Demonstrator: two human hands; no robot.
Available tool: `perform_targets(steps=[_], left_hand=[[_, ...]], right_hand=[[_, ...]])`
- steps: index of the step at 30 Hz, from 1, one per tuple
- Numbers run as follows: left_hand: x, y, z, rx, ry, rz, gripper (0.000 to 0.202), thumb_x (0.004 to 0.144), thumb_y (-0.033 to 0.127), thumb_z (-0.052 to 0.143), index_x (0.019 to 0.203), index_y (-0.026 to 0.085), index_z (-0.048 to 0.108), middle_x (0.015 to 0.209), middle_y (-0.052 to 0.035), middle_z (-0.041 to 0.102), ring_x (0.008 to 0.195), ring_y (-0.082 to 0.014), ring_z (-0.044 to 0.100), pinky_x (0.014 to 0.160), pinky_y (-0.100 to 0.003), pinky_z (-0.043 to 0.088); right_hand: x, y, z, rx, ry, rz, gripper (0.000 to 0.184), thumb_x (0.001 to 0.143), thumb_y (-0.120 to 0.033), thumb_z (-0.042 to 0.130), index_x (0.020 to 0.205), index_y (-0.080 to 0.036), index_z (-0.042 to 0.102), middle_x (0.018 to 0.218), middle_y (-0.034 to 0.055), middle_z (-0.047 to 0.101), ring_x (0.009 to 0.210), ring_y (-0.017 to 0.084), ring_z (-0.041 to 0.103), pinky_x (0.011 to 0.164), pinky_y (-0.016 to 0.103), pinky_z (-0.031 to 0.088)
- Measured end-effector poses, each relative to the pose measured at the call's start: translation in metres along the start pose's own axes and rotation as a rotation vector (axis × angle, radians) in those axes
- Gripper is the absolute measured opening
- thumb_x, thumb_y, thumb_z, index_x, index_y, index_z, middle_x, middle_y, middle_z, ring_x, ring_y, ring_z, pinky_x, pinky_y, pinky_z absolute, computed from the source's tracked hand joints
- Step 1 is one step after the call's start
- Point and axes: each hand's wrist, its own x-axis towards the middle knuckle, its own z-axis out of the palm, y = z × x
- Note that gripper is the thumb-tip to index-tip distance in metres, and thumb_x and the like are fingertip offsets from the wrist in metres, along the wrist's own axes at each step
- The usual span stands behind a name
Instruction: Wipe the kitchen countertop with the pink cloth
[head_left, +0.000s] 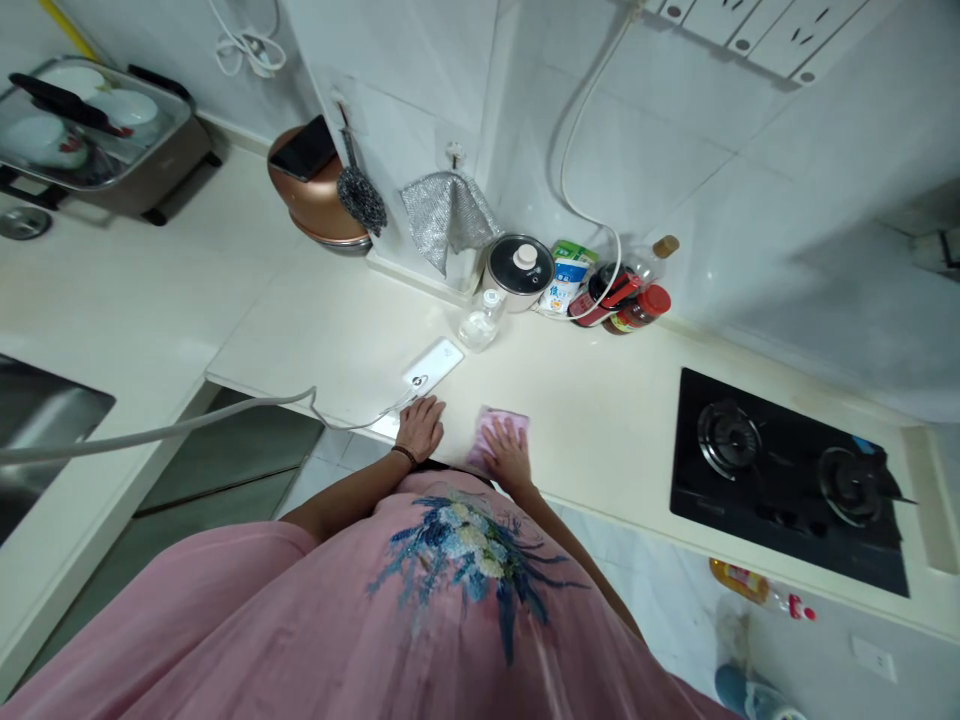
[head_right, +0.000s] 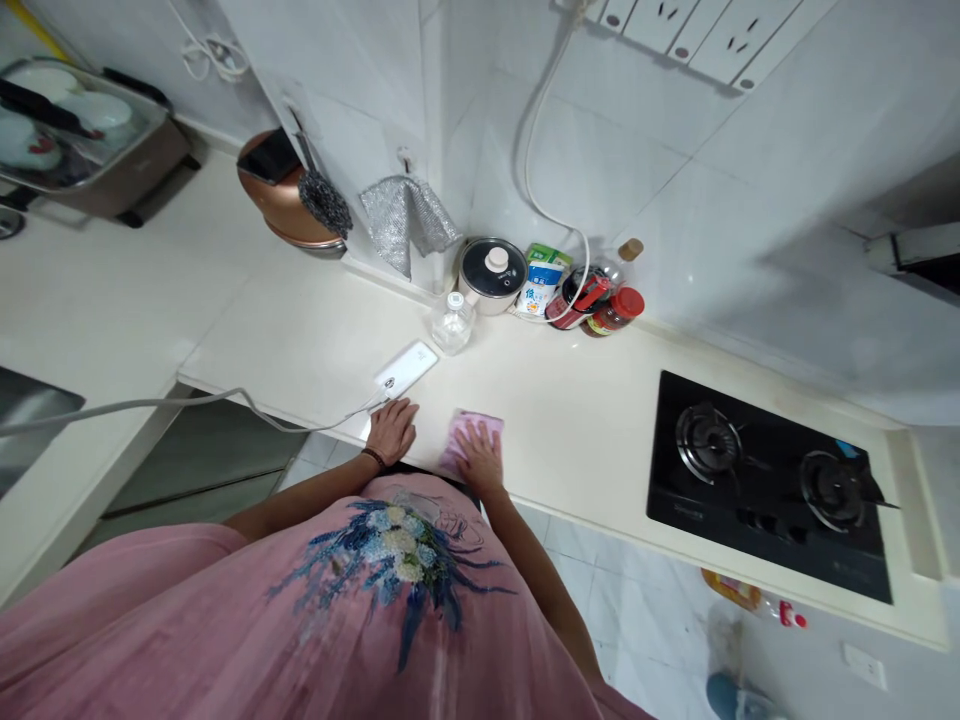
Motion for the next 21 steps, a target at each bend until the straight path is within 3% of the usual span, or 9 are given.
perform_targets(steps=[3,6,9,11,12,14,18,21], left_hand=[[0.0,0.0,0.0,-0.005,-0.011,0.0,0.052,0.1,0.029,0.047,0.15,0.022,0.06,0.156,-0.0154,0.057,0.149,-0.0353,0.042,0.119,-0.056,0.034],[0.0,-0.001,0.0,0.0,-0.021,0.012,0.052,0.1,0.029,0.047,0.15,0.022,0.06,0.158,-0.0156,0.055,0.15,-0.0357,0.041,0.119,-0.056,0.034],[0.0,-0.001,0.001,0.003,-0.02,0.026,0.052,0.1,0.029,0.048,0.15,0.022,0.06,0.159,-0.0153,0.055,0.15,-0.0356,0.041,0.118,-0.056,0.034],[0.0,-0.002,0.001,0.001,-0.01,0.032,0.052,0.1,0.029,0.048,0.15,0.022,0.06,0.158,-0.0152,0.055,0.15,-0.0355,0.041,0.118,-0.056,0.034],[0.0,-0.002,0.001,0.001,-0.004,0.034,0.052,0.1,0.029,0.048,0.15,0.022,0.06,0.158,-0.0153,0.055,0.15,-0.0354,0.041,0.118,-0.056,0.034],[0.0,-0.002,0.001,0.002,0.005,0.038,0.051,0.1,0.029,0.048,0.149,0.022,0.061,0.157,-0.0157,0.056,0.15,-0.0354,0.041,0.118,-0.056,0.034],[0.001,-0.002,0.001,0.002,0.004,0.038,0.051,0.098,0.029,0.05,0.147,0.022,0.062,0.157,-0.0155,0.056,0.149,-0.0358,0.042,0.118,-0.056,0.035],[0.001,-0.002,0.002,0.003,0.003,0.028,0.052,0.097,0.028,0.051,0.147,0.022,0.062,0.157,-0.0155,0.056,0.148,-0.0363,0.043,0.119,-0.057,0.035]], right_hand=[[-0.058,0.056,0.002,-0.031,0.08,0.411,0.065,0.107,-0.044,0.032,0.169,-0.025,0.037,0.179,0.0106,0.028,0.168,0.034,0.012,0.131,0.065,0.017],[-0.108,0.107,0.003,0.021,0.187,0.827,0.07,0.107,-0.047,0.021,0.171,-0.02,0.029,0.178,0.0168,0.029,0.166,0.035,0.016,0.127,0.069,0.023],[-0.12,0.129,0.001,0.088,0.322,1.148,0.072,0.107,-0.052,0.015,0.173,-0.024,0.023,0.176,0.0212,0.029,0.163,0.039,0.025,0.119,0.078,0.029],[-0.105,0.12,-0.001,0.112,0.362,1.209,0.073,0.106,-0.052,0.017,0.172,-0.021,0.024,0.176,0.0241,0.029,0.162,0.042,0.023,0.117,0.08,0.029],[-0.091,0.108,-0.001,0.114,0.357,1.17,0.074,0.106,-0.051,0.019,0.172,-0.019,0.025,0.176,0.025,0.028,0.163,0.043,0.02,0.118,0.08,0.027],[-0.058,0.074,0.0,0.095,0.301,0.96,0.073,0.106,-0.048,0.024,0.171,-0.016,0.028,0.177,0.0237,0.027,0.166,0.043,0.013,0.123,0.077,0.023],[0.008,-0.002,0.001,0.03,0.085,0.294,0.072,0.103,-0.046,0.042,0.17,-0.024,0.033,0.18,0.0127,0.025,0.167,0.039,0.01,0.13,0.068,0.017],[0.034,-0.027,-0.002,0.008,-0.035,-0.07,0.07,0.1,-0.046,0.051,0.168,-0.031,0.039,0.18,0.0054,0.027,0.167,0.034,0.017,0.133,0.06,0.015]])
